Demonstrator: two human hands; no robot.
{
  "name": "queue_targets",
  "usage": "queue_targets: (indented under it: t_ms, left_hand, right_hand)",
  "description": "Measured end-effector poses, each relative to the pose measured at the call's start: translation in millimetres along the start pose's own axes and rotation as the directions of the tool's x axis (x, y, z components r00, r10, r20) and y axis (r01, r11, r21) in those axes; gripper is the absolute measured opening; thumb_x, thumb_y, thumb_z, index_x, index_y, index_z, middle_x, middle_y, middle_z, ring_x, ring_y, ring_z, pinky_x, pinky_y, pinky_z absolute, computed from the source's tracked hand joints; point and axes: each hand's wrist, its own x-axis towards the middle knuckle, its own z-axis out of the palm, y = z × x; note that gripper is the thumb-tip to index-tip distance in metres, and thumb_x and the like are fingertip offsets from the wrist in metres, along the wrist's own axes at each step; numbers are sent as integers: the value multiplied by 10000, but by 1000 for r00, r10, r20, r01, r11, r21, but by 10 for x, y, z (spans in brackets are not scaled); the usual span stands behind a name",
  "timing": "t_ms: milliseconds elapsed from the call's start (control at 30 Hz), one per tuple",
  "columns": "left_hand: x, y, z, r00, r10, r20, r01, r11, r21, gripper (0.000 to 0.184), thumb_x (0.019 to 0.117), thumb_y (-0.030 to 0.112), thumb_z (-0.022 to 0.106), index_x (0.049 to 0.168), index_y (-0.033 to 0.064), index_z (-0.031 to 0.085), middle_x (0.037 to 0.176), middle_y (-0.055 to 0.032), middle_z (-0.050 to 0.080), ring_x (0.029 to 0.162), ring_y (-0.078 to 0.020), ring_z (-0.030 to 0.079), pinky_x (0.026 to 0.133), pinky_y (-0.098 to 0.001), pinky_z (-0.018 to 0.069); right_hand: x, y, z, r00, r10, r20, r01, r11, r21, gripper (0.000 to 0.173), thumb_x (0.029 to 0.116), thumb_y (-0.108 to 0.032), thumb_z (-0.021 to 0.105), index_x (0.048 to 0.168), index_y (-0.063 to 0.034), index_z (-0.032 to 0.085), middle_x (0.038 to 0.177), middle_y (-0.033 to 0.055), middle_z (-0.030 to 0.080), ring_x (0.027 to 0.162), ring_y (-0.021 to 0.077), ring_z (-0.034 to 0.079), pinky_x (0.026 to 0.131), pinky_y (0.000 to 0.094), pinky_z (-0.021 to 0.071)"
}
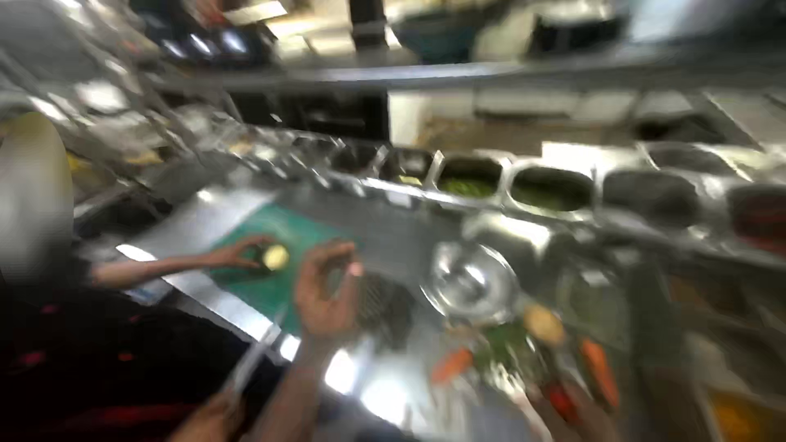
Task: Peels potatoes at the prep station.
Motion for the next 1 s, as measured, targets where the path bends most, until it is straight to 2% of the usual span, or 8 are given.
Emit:
queue_targets:
  t_ms: [67,133,267,367,467,700,833,1000]
  left_hand:
    - [-723,104,213,943,-93,320,98,995,0,223,989,348,659,1137,183,683,1039,17,725,914,-113,701,797,-323,617]
    - [-1475,151,342,786,-250,565,183,968,173,412,967,395,668,1247,93,672,1202,-100,709,1122,-223,668,934,-448,577]
    - [-2535,61,512,731,-507,457,170,784,598,1073,815,766,627,1527,-10,416,1580,-299,356,1482,-495,293,1176,-674,281]
    - [-2599,-37,828,804,-458,380,75,711,699,1255,749,906,524,1534,-60,363,1567,-350,337,1468,-524,302,1150,-714,269]
    - [-2457,-167,1240,815,-379,439,20,775,631,1192,781,874,539,1520,-51,397,1560,-347,352,1462,-507,331,1174,-667,298]
    - [-1902,-130,1698,612,-615,497,106,687,719,829,910,679,534,1525,126,474,1490,-85,551,1431,-323,435,1194,-593,268]
    - [-1554,-67,1663,472,-696,542,106,655,749,837,883,708,558,1525,179,465,1518,-113,502,1423,-343,421,1166,-576,314]
    - [-1416,171,1956,549,-297,781,-105,903,417,530,1000,446,564,1433,140,576,1464,-120,568,1363,-327,522,1109,-518,446]
  right_hand:
    - [-16,84,-52,996,-34,-85,34,999,-3,413,991,-395,641,1147,-13,659,878,43,687,711,104,641,632,331,578]
    - [-35,139,-113,988,-61,-140,68,997,42,379,992,-423,636,1095,-60,669,834,-24,673,655,42,612,566,252,550]
    - [-217,193,-276,991,-49,-122,43,998,-52,390,982,-415,640,1111,-49,679,848,11,686,672,77,631,583,304,565]
    - [-288,216,-366,995,-19,-103,11,997,-82,386,977,-406,650,1117,-47,683,840,27,685,671,102,637,590,335,566]
    - [-325,230,-419,996,-19,-92,16,999,-39,372,975,-400,659,1128,-61,678,831,14,678,664,92,631,582,319,562]
    - [-439,182,-541,989,-62,-137,64,998,13,297,971,-207,679,1102,60,667,853,133,695,714,162,671,663,367,589]
    - [-462,258,-488,991,-51,-126,58,997,52,302,995,-226,663,1102,56,667,863,131,673,726,156,642,672,351,568]
    - [-551,173,-466,979,-23,-204,37,997,68,252,969,-203,689,1098,14,680,841,72,678,689,103,636,626,305,566]
